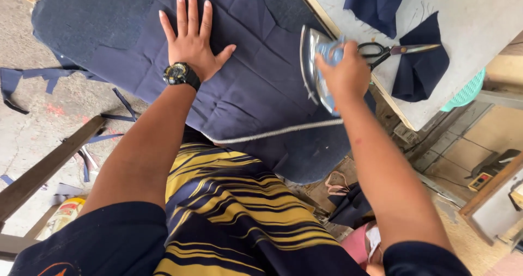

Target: The person lays a dark blue fabric piece on an ironing board, sprays it with water, and irons it with a steam iron. They repeatedly smooth and press the fabric, then fold it and place it on a nearby table.

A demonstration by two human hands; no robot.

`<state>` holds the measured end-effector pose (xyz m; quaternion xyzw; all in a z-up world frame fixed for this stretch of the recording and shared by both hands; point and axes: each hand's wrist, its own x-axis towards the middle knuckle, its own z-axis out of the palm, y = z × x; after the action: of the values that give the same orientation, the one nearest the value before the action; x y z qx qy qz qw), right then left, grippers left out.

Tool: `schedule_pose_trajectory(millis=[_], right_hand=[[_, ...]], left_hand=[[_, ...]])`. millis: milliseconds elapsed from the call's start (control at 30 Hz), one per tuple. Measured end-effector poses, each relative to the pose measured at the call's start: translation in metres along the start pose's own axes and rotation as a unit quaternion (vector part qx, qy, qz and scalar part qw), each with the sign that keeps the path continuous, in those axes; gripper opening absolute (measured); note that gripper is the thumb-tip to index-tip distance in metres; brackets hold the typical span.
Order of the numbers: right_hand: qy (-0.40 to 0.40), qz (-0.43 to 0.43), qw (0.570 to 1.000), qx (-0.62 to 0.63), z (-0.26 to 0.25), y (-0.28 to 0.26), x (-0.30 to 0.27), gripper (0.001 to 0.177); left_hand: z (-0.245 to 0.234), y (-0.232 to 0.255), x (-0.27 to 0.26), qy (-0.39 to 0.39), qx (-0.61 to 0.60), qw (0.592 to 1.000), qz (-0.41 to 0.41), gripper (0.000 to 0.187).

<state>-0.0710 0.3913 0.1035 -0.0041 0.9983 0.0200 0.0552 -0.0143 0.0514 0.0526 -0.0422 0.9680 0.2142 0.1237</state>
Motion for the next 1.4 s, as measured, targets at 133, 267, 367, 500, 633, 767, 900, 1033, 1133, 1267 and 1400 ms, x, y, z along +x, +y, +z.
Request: schedule_pose_trajectory(millis=[133, 267, 367, 500, 633, 767, 900, 1033, 1133, 1267, 1400], right_hand=[[-0.083, 0.032, 0.995, 0.054, -0.033, -0.014, 0.01, 0.061], [-0.025, -0.047, 0.997, 0.047, -0.041, -0.024, -0.059, 0.058], [-0.105, -0.04, 0.993, 0.04, -0.036, -0.042, -0.088, 0.057], [-0.117, -0.104, 0.986, 0.059, -0.02, -0.074, -0.092, 0.057], [-0.08, -0.133, 0.988, 0.012, -0.003, -0.107, -0.073, 0.061], [-0.021, -0.112, 0.992, 0.049, -0.004, -0.131, -0.028, 0.053], [0.016, -0.129, 0.991, 0.031, -0.006, -0.148, 0.031, 0.053], [-0.068, -0.136, 0.987, 0.056, -0.023, -0.141, 0.024, 0.056], [-0.117, -0.119, 0.985, 0.041, -0.026, -0.115, -0.022, 0.058], [-0.107, -0.124, 0.986, -0.002, -0.008, -0.079, -0.071, 0.059], [-0.077, -0.148, 0.986, -0.007, -0.008, -0.107, -0.062, 0.057]], left_hand=[[-0.003, 0.002, -0.002, -0.01, 0.003, 1.0, -0.003, 0.098], [0.003, -0.003, -0.002, 0.021, 0.001, 1.0, 0.009, 0.099], [0.002, 0.0, -0.001, -0.001, 0.0, 1.0, -0.004, 0.1], [0.006, -0.003, -0.002, 0.017, 0.006, 1.0, 0.006, 0.099], [0.012, -0.007, -0.002, 0.03, 0.012, 0.999, 0.01, 0.096], [0.02, -0.011, 0.0, 0.034, 0.023, 0.999, 0.012, 0.09], [0.023, -0.022, 0.001, 0.067, 0.02, 0.998, -0.006, 0.083], [0.015, -0.035, -0.009, 0.073, -0.011, 0.996, -0.053, 0.074], [0.012, -0.047, -0.009, 0.06, -0.007, 0.997, -0.055, 0.076], [0.02, -0.055, -0.011, 0.104, -0.006, 0.994, -0.033, 0.075], [0.022, -0.056, -0.015, 0.104, -0.019, 0.994, -0.036, 0.075]])
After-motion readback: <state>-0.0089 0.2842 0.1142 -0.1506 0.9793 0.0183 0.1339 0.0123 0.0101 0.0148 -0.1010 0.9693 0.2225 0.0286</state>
